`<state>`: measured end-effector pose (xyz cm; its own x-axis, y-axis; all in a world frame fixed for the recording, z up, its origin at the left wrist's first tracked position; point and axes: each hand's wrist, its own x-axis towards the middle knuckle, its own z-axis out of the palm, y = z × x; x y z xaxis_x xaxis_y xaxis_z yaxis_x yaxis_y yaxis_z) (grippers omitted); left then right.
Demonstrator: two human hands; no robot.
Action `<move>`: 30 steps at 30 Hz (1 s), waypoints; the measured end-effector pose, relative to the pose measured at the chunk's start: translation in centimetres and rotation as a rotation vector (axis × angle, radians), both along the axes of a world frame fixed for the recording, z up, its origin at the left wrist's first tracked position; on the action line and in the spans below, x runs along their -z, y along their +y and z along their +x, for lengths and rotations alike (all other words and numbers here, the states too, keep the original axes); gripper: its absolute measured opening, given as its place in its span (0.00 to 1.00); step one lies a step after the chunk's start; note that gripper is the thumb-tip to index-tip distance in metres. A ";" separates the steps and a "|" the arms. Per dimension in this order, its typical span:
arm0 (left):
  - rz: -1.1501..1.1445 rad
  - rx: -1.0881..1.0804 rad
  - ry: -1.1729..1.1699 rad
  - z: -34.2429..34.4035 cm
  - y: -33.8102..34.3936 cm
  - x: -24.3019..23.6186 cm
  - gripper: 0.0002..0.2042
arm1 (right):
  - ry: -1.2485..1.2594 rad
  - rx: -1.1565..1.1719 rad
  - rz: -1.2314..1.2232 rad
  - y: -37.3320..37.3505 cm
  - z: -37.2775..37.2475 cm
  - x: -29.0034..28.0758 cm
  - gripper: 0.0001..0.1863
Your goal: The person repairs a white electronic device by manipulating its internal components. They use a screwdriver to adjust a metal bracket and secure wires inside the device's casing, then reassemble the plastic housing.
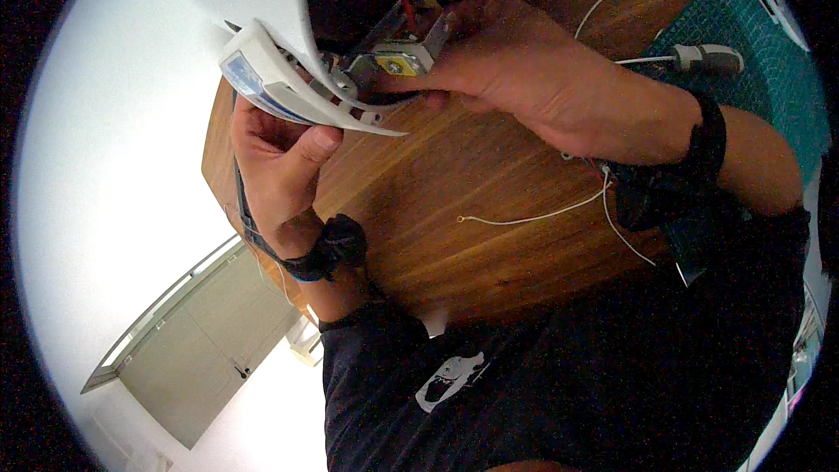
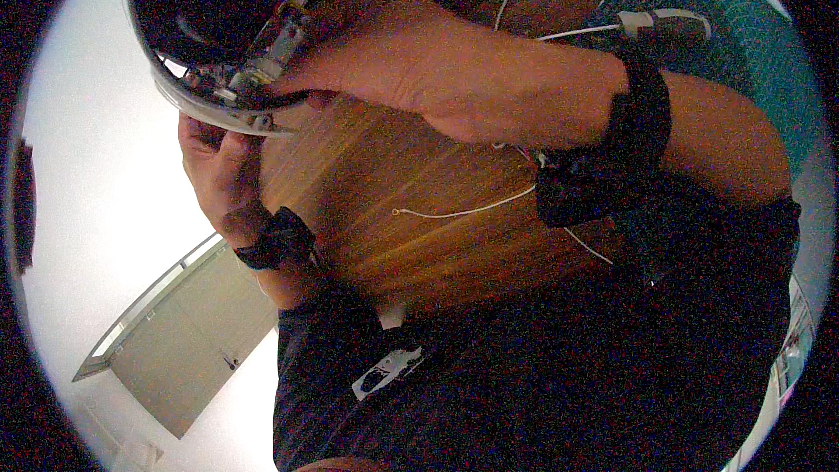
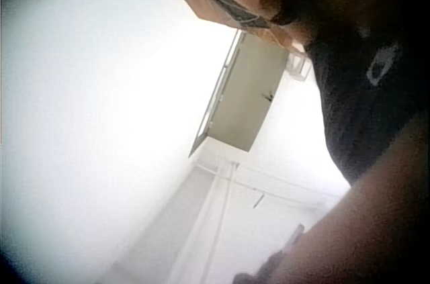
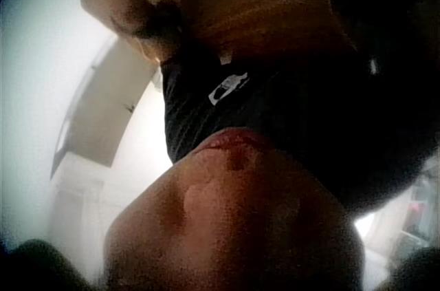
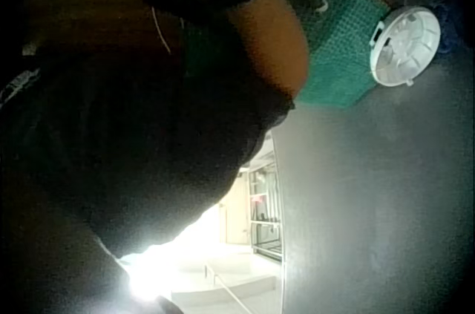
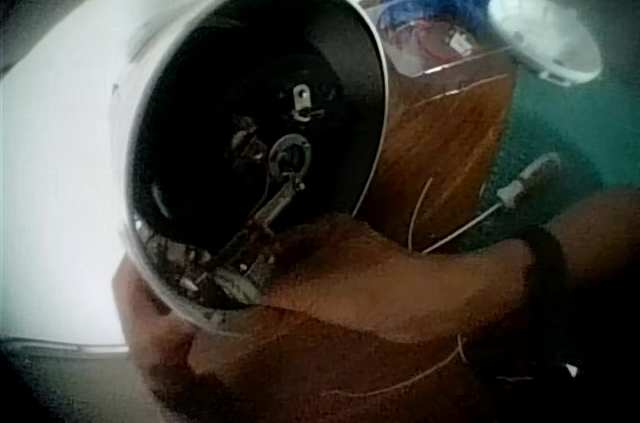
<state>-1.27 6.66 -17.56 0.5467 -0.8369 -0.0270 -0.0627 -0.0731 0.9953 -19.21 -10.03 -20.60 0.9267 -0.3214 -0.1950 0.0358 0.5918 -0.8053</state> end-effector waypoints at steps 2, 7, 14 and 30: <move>-0.001 -0.006 0.017 0.3 0.1 0.1 0.37 | -0.009 0.005 -0.017 0.1 0.4 0.6 0.15; -0.022 -0.007 0.049 0.6 0.3 0.2 0.36 | 0.029 -0.034 -0.096 -0.2 0.5 0.5 0.14; -0.048 0.021 0.055 0.5 0.4 0.2 0.35 | -0.006 -0.004 -0.067 0.2 0.8 1.0 0.16; -0.047 0.066 0.022 0.0 0.2 -0.5 0.30 | 0.026 -0.015 -0.013 0.1 0.5 -0.4 0.17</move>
